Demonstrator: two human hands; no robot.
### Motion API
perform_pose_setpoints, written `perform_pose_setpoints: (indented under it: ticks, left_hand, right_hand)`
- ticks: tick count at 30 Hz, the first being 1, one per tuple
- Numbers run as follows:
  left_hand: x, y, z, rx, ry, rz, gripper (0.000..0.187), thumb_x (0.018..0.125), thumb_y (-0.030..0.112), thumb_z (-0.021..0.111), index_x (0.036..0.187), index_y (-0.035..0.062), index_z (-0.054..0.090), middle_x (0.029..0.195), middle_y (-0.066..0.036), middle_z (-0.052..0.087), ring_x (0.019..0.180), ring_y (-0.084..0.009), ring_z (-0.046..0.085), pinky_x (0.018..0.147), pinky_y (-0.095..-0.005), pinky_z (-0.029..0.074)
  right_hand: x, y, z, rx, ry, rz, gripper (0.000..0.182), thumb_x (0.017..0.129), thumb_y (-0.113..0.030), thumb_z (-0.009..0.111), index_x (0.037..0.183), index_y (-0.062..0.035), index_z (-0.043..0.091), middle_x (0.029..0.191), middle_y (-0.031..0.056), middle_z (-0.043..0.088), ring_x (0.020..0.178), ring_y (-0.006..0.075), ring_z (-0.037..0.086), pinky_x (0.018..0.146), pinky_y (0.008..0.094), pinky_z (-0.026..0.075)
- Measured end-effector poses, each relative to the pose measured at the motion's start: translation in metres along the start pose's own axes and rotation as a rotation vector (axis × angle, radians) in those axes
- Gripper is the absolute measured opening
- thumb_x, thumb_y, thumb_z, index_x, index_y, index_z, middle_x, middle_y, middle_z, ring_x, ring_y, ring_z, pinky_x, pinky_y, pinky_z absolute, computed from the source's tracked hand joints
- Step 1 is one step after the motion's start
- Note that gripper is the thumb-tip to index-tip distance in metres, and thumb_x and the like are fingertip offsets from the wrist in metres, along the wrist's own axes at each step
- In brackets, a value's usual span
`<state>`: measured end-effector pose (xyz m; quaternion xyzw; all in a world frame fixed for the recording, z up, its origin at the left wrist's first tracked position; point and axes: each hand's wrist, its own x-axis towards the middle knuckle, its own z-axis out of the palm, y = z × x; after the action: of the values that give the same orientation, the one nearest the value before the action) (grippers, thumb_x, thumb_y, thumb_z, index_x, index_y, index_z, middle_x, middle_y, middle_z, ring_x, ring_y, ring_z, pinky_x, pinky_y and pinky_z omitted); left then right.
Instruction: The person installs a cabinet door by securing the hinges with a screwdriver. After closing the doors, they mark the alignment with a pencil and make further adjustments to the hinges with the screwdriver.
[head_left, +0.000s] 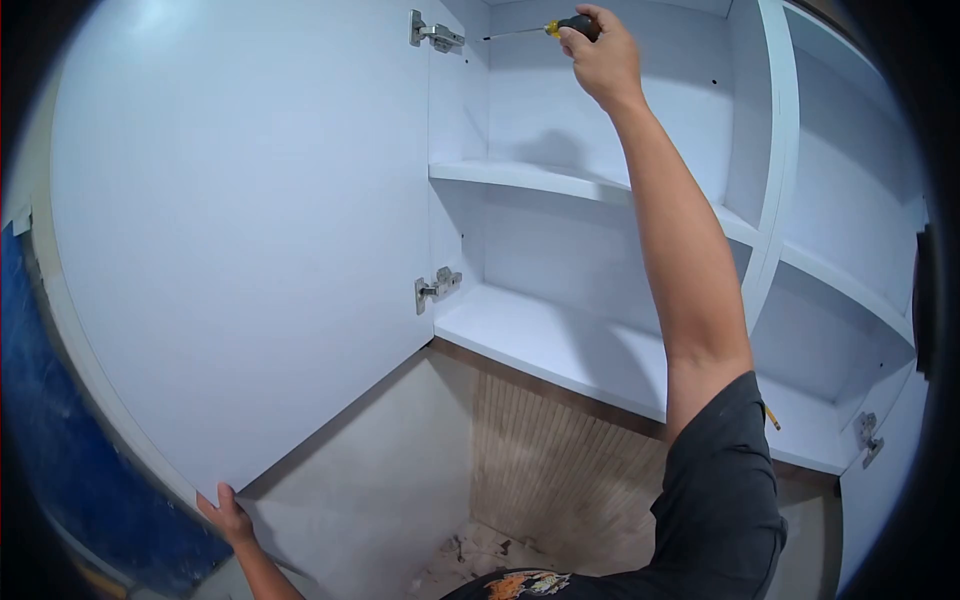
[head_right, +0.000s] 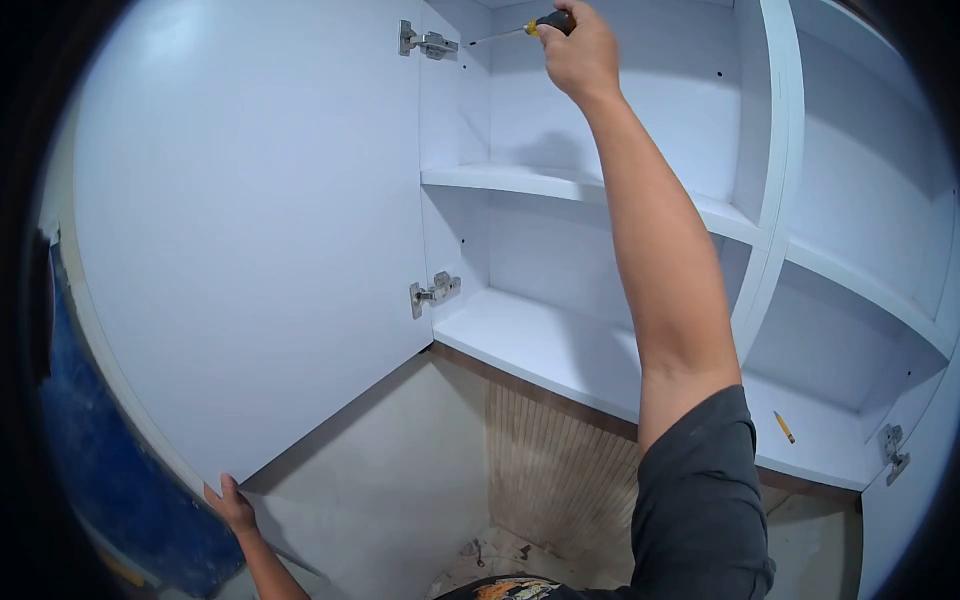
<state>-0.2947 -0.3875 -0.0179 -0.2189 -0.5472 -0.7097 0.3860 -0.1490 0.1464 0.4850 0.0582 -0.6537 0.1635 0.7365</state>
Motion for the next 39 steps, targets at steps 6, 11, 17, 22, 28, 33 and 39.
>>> perform_pose_setpoints:
  ticks: [6, 11, 17, 22, 28, 33, 39]
  left_hand:
    - [0.003, 0.008, 0.0, -0.062, -0.085, -0.026, 0.052, 0.09, 0.027, 0.053, 0.125, -0.0105, 0.044, 0.119, -0.017, 0.054, 0.109, -0.0236, 0.052, 0.096, -0.0334, 0.037]
    - [0.004, 0.009, -0.001, -0.028, -0.069, -0.054, 0.052, 0.091, 0.028, 0.054, 0.123, -0.0113, 0.045, 0.118, -0.017, 0.054, 0.107, -0.0235, 0.052, 0.097, -0.034, 0.037]
    - [0.002, 0.016, 0.004, -0.023, -0.064, -0.04, 0.053, 0.091, 0.029, 0.055, 0.123, -0.0111, 0.045, 0.118, -0.017, 0.054, 0.109, -0.0235, 0.051, 0.097, -0.0348, 0.036]
    - [0.003, 0.019, 0.005, -0.021, -0.069, -0.058, 0.053, 0.091, 0.029, 0.055, 0.124, -0.0113, 0.045, 0.118, -0.018, 0.054, 0.109, -0.0243, 0.051, 0.097, -0.0354, 0.036]
    - [0.003, 0.022, 0.004, 0.024, -0.095, -0.054, 0.052, 0.091, 0.029, 0.055, 0.123, -0.0112, 0.045, 0.117, -0.018, 0.055, 0.108, -0.0245, 0.051, 0.097, -0.0351, 0.036]
    - [0.001, 0.012, 0.001, -0.044, -0.048, -0.062, 0.049, 0.091, 0.028, 0.055, 0.122, -0.0096, 0.046, 0.117, -0.018, 0.055, 0.107, -0.0243, 0.052, 0.097, -0.0353, 0.036]
    - [-0.001, 0.01, -0.001, -0.058, -0.05, -0.074, 0.049, 0.091, 0.027, 0.055, 0.123, -0.009, 0.045, 0.119, -0.018, 0.053, 0.109, -0.0244, 0.051, 0.097, -0.0357, 0.036]
  right_hand:
    - [0.008, 0.012, 0.025, 0.025, 0.022, -0.043, 0.036, 0.081, -0.011, 0.064, 0.114, 0.0018, 0.057, 0.079, 0.0107, 0.064, 0.07, 0.0169, 0.059, 0.067, 0.0302, 0.049]
    - [0.008, 0.016, 0.043, 0.024, 0.027, -0.021, 0.037, 0.08, -0.011, 0.065, 0.114, 0.0018, 0.058, 0.078, 0.0101, 0.064, 0.07, 0.0159, 0.059, 0.067, 0.0297, 0.049]
    - [0.011, 0.021, 0.055, 0.052, 0.04, -0.013, 0.035, 0.081, -0.007, 0.064, 0.114, 0.0026, 0.057, 0.078, 0.0087, 0.064, 0.069, 0.0157, 0.059, 0.067, 0.0291, 0.049]
    - [0.015, 0.02, 0.053, 0.03, 0.011, -0.028, 0.035, 0.081, -0.006, 0.063, 0.114, 0.0037, 0.057, 0.078, 0.0084, 0.064, 0.069, 0.0151, 0.059, 0.067, 0.0288, 0.049]
    - [0.014, 0.024, 0.053, 0.039, -0.002, -0.015, 0.035, 0.083, -0.006, 0.063, 0.115, 0.0041, 0.057, 0.079, 0.0079, 0.064, 0.07, 0.0149, 0.058, 0.067, 0.0285, 0.049]
    - [0.017, 0.02, 0.048, -0.006, -0.037, 0.103, 0.035, 0.084, -0.01, 0.065, 0.116, 0.003, 0.058, 0.076, 0.0072, 0.063, 0.066, 0.0141, 0.057, 0.062, 0.0285, 0.048]
    - [0.03, 0.019, 0.037, -0.096, -0.203, 0.12, 0.032, 0.09, -0.031, 0.059, 0.097, -0.0014, 0.069, 0.07, 0.0072, 0.062, 0.059, 0.0141, 0.054, 0.056, 0.0302, 0.046]
